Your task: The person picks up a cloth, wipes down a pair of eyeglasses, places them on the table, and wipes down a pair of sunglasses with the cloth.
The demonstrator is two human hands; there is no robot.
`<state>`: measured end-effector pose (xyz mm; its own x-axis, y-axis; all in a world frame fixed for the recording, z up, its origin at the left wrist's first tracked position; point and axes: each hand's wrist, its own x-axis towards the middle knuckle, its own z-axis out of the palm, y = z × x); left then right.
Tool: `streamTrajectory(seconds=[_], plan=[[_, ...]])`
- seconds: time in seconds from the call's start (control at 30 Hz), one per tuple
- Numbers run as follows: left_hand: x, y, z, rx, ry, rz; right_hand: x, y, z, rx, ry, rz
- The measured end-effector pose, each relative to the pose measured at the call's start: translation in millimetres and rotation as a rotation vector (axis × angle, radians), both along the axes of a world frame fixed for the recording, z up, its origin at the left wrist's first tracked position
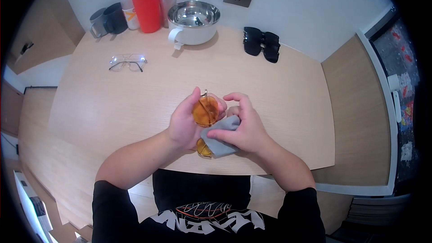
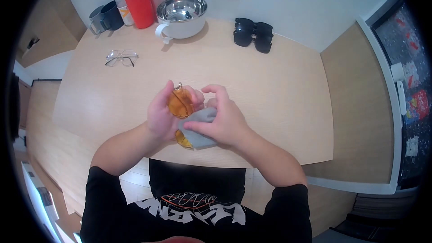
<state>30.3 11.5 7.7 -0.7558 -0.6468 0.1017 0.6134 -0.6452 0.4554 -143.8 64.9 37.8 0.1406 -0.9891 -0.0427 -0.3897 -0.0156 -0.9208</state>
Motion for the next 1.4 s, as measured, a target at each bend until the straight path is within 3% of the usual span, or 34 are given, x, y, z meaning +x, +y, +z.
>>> streamTrajectory(seconds=[0.1, 0.3, 0.4, 0.5, 0.7, 0.8, 1.0, 1.1, 1.2, 1.4], plan=[[-2.1, 12.6, 17.5, 0.088, -0.142, 0.015, -3.2, 0.0, 5.7, 0.046, -0.075, -0.087], [3.9, 1.7, -0.1, -0.015, -0.039, 0.0, -0.2, 0.9, -8.9, -0.029, 0.005, 0.069], [1.8, 3.6, 2.5, 0.002, -0.047, 0.035, -2.6, 2.1, 3.4, 0.049, 0.083, -0.008], [2.1, 10.6, 17.2, 0.068, -0.038, -0.006, -4.4, 2.5, 8.4, 0.06, -0.084, -0.072], [4.1, 0.1, -3.6, -0.058, -0.015, -0.018, 1.9, 2.8, -8.7, -0.081, -0.014, 0.087], [3.0, 6.7, 6.3, 0.024, -0.075, -0.048, -0.1, 4.6, 11.9, 0.07, -0.051, -0.053], [6.1, 3.9, 6.8, 0.025, -0.04, -0.038, 0.8, 3.0, -6.6, -0.033, -0.038, 0.089], [2.9, 0.5, -2.1, -0.009, -0.005, -0.006, -2.0, 2.4, 1.3, -0.011, 0.049, 0.019], [1.7, 7.7, 8.7, 0.073, -0.057, 0.01, -3.4, 2.0, 10.5, 0.007, -0.06, -0.091], [6.6, 0.6, 0.9, -0.011, -0.102, 0.06, -3.0, 0.5, 8.8, -0.002, 0.024, 0.047]])
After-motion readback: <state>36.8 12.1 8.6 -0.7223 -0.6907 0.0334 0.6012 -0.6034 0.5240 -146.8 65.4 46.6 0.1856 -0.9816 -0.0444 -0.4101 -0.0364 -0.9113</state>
